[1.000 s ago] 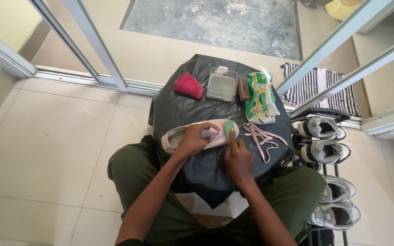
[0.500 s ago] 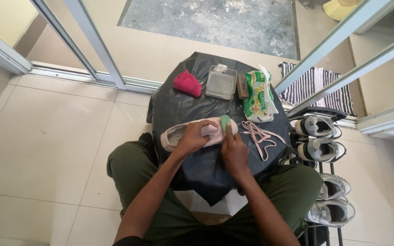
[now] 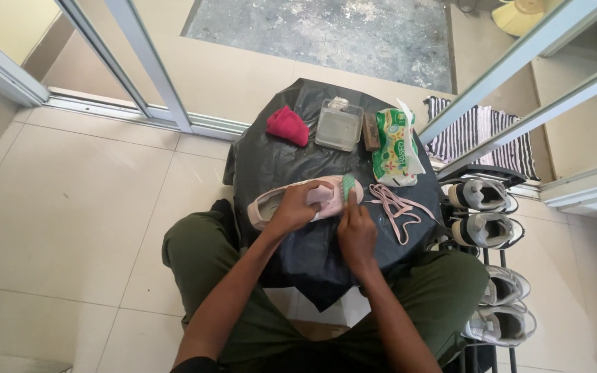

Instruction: The person scrubs a pink shoe with a green brush, repeatedly dipping the brush into a container of water. The person holds the shoe with one hand and scrubs the upper and toe areas with the other hand throughout the video.

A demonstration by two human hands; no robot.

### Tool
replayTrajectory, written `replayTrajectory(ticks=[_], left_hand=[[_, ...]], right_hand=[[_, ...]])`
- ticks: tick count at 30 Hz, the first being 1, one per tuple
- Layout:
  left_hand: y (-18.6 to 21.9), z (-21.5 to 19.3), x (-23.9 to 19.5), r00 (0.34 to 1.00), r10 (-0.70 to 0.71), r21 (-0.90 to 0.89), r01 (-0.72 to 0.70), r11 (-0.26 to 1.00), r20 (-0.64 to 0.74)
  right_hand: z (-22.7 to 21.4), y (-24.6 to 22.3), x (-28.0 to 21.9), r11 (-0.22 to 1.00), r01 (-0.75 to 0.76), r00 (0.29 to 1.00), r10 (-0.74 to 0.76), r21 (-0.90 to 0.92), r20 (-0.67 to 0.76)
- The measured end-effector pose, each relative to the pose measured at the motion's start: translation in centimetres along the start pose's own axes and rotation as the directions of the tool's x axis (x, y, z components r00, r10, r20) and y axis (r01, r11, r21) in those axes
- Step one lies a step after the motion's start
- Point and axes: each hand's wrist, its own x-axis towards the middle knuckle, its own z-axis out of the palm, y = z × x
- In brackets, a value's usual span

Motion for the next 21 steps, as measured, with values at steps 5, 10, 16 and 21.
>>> replayTrajectory(ticks=[5, 10, 16, 21], left_hand=[[0.3, 0.2, 0.1, 0.997, -0.035, -0.034, 0.032, 0.999, -0.068], [0.2, 0.6, -0.2, 0.997, -0.039, -0.064, 0.035, 0.997, -0.063], [1.4, 0.4, -0.1, 0.993, -0.080, -0.099, 0.072, 0.992, -0.081], [1.3, -0.6, -0.4, 0.994, -0.110, -0.339, 0.099, 0.936, -0.015]], right_hand=[[-1.8, -3.6, -2.5, 0.994, -0.027, 1.000, 0.027, 0.109, -0.005], [-3.1, -3.4, -3.3, 0.979, -0.064, 0.998, 0.062, 0.192, 0.017], [-2.3, -1.4, -1.2, 0.993, -0.054, 0.998, 0.056, 0.102, -0.018], [-3.5, -5.2, -5.4, 0.950, -0.040, 0.995, 0.009, 0.309, 0.102]])
